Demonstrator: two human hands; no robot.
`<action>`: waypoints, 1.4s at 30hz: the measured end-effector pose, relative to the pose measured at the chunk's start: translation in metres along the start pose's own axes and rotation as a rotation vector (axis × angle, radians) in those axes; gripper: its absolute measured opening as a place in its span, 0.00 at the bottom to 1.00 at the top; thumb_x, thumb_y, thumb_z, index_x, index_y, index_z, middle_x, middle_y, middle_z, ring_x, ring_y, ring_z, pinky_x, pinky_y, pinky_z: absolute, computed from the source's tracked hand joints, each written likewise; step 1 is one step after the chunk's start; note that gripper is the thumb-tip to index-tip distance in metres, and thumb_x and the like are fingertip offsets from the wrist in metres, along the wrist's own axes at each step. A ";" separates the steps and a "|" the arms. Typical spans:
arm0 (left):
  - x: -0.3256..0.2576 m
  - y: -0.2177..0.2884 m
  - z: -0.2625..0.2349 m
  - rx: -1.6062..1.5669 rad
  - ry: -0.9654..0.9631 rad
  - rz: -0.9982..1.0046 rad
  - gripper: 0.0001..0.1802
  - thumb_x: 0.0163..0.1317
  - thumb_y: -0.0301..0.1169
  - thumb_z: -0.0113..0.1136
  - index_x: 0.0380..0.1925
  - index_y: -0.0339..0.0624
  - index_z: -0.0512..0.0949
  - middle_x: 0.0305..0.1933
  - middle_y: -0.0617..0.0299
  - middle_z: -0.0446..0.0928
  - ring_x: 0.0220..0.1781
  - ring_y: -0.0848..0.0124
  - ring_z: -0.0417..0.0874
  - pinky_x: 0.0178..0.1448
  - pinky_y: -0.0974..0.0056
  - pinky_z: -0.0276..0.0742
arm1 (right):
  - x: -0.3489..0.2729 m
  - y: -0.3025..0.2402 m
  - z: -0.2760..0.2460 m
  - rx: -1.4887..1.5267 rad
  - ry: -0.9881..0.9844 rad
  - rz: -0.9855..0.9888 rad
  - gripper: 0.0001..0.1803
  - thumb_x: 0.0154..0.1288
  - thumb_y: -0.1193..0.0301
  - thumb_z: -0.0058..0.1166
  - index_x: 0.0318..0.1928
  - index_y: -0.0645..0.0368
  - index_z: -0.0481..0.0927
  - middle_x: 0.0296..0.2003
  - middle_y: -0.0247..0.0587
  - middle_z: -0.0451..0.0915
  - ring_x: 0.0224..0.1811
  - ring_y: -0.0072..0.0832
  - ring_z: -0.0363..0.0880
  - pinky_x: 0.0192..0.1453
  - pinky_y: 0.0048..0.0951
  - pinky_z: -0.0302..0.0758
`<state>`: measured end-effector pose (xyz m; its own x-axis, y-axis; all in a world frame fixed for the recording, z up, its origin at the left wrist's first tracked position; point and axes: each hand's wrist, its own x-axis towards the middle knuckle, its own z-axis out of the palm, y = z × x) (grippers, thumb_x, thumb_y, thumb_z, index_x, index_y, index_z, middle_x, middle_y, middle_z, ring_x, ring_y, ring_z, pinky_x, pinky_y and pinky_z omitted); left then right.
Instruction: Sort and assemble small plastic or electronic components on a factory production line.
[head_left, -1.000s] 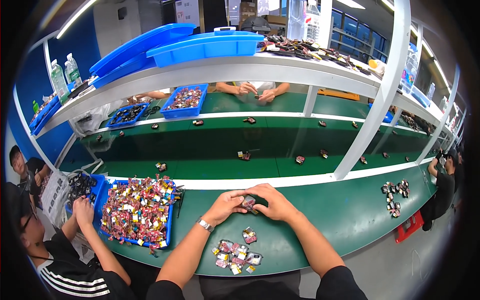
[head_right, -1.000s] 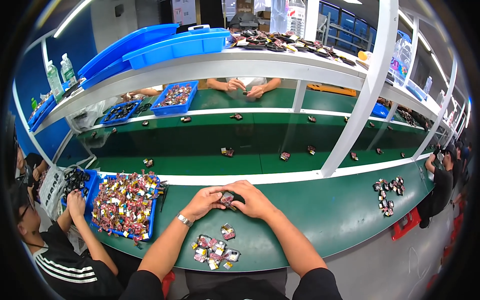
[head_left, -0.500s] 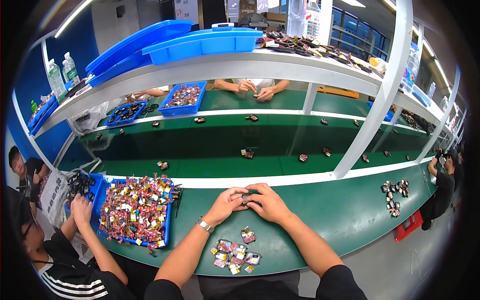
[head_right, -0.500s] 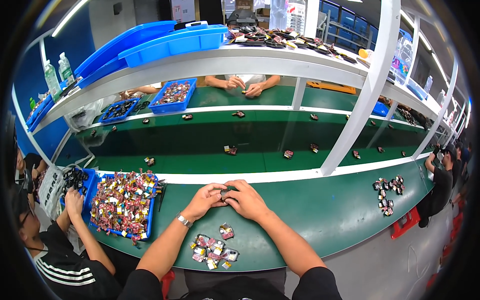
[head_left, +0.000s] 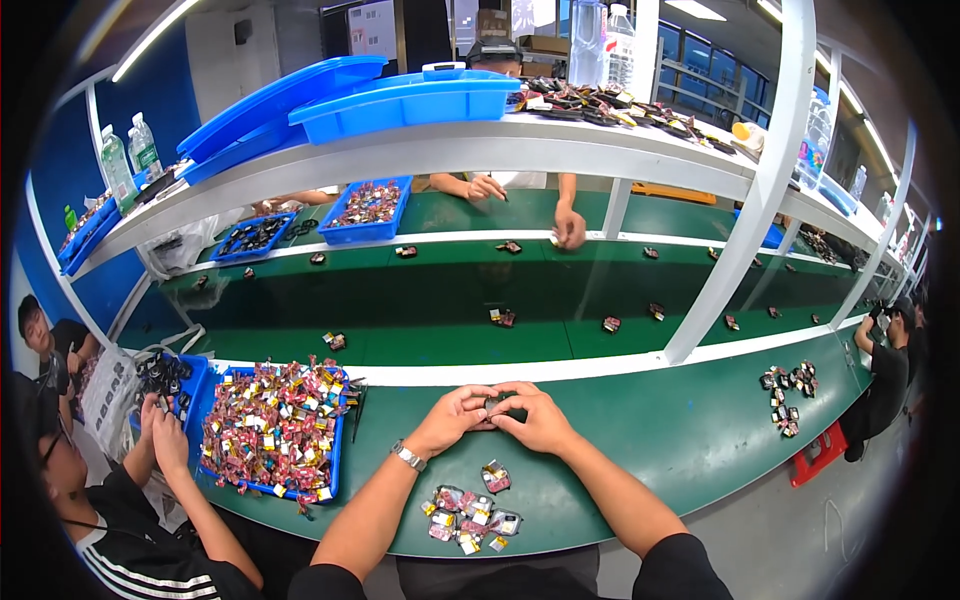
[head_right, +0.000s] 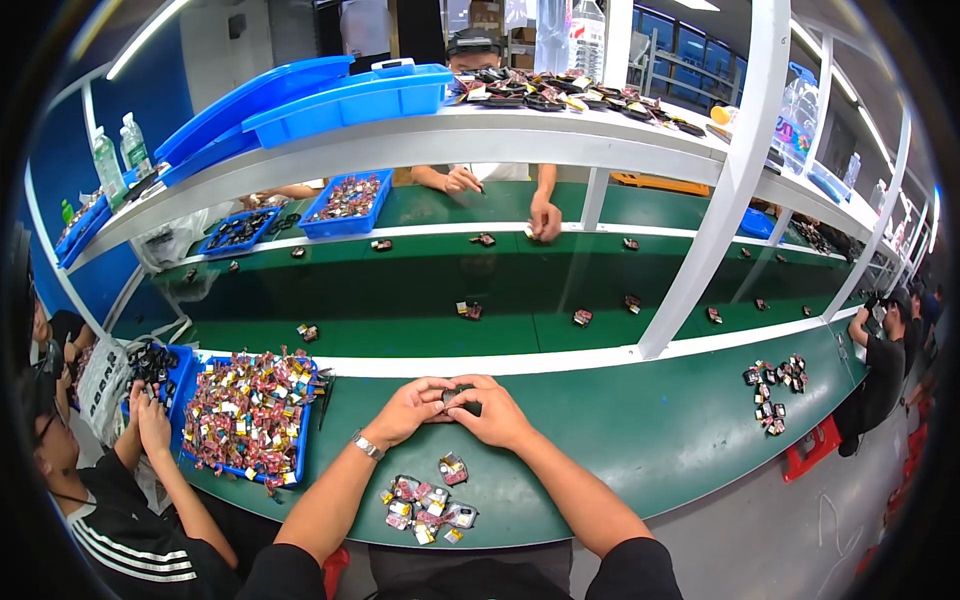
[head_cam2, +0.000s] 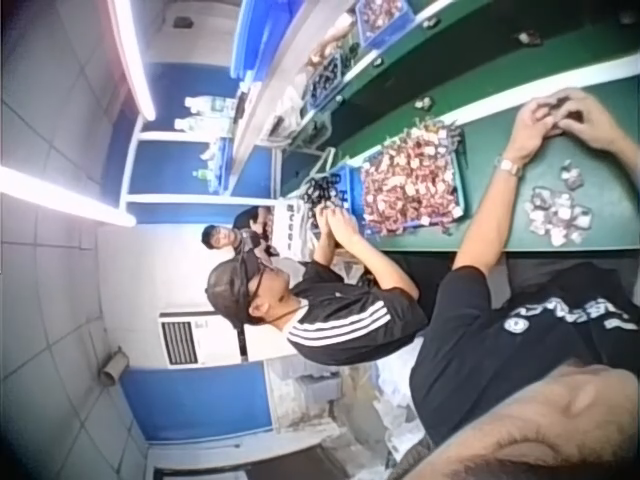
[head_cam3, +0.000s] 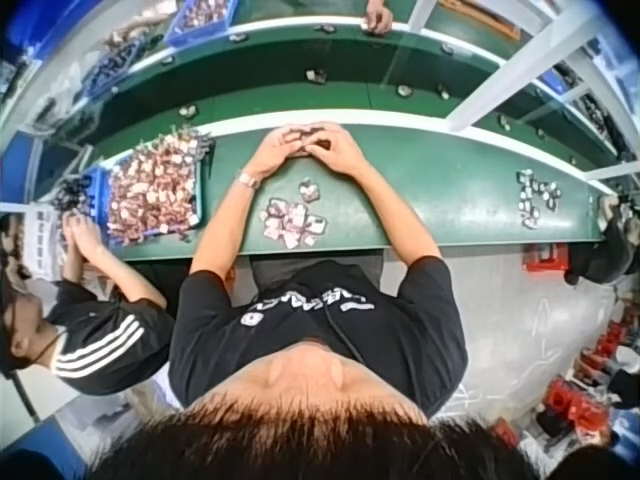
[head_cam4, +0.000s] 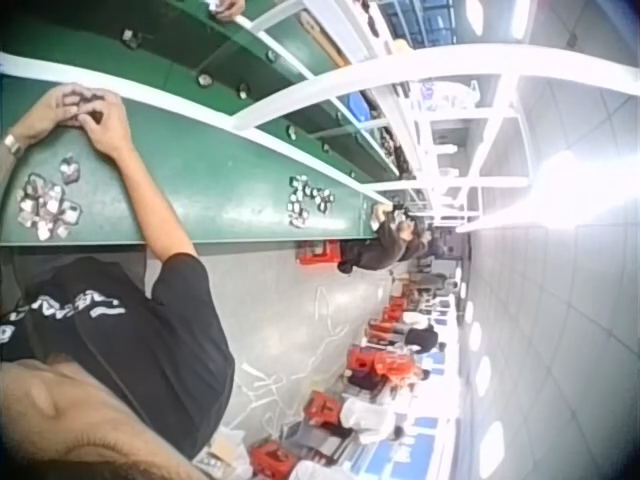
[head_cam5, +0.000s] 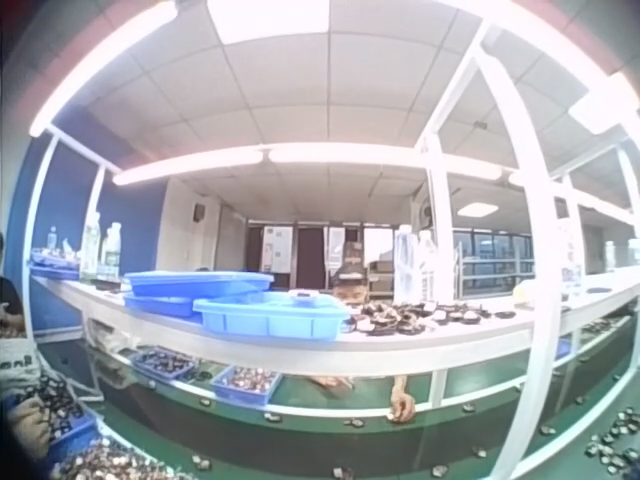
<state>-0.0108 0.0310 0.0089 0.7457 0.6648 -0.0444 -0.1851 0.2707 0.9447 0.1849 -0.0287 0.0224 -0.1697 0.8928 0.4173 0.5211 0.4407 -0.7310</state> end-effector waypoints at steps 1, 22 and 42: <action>0.000 0.001 -0.001 0.036 -0.010 0.002 0.18 0.69 0.19 0.46 0.59 0.37 0.67 0.54 0.55 0.76 0.56 0.68 0.79 0.62 0.61 0.78 | 0.000 -0.001 0.001 0.003 0.009 -0.001 0.06 0.55 0.72 0.64 0.35 0.55 0.85 0.50 0.40 0.79 0.56 0.40 0.76 0.61 0.39 0.72; 0.002 -0.005 -0.003 -0.069 0.068 0.012 0.14 0.71 0.24 0.47 0.56 0.36 0.69 0.54 0.56 0.74 0.56 0.68 0.78 0.62 0.62 0.79 | -0.006 -0.003 0.026 -0.014 0.236 0.071 0.10 0.55 0.73 0.64 0.40 0.54 0.87 0.50 0.39 0.81 0.55 0.38 0.76 0.60 0.37 0.72; 0.003 -0.008 -0.001 -0.076 0.133 0.100 0.14 0.71 0.20 0.45 0.55 0.35 0.68 0.55 0.51 0.76 0.56 0.67 0.80 0.61 0.62 0.79 | -0.001 -0.007 0.027 -0.081 0.271 -0.026 0.12 0.54 0.76 0.62 0.42 0.54 0.86 0.53 0.39 0.78 0.57 0.39 0.73 0.58 0.35 0.75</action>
<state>-0.0074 0.0312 0.0005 0.6310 0.7758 0.0012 -0.3059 0.2473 0.9194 0.1585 -0.0303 0.0127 0.0399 0.8189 0.5726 0.5865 0.4448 -0.6769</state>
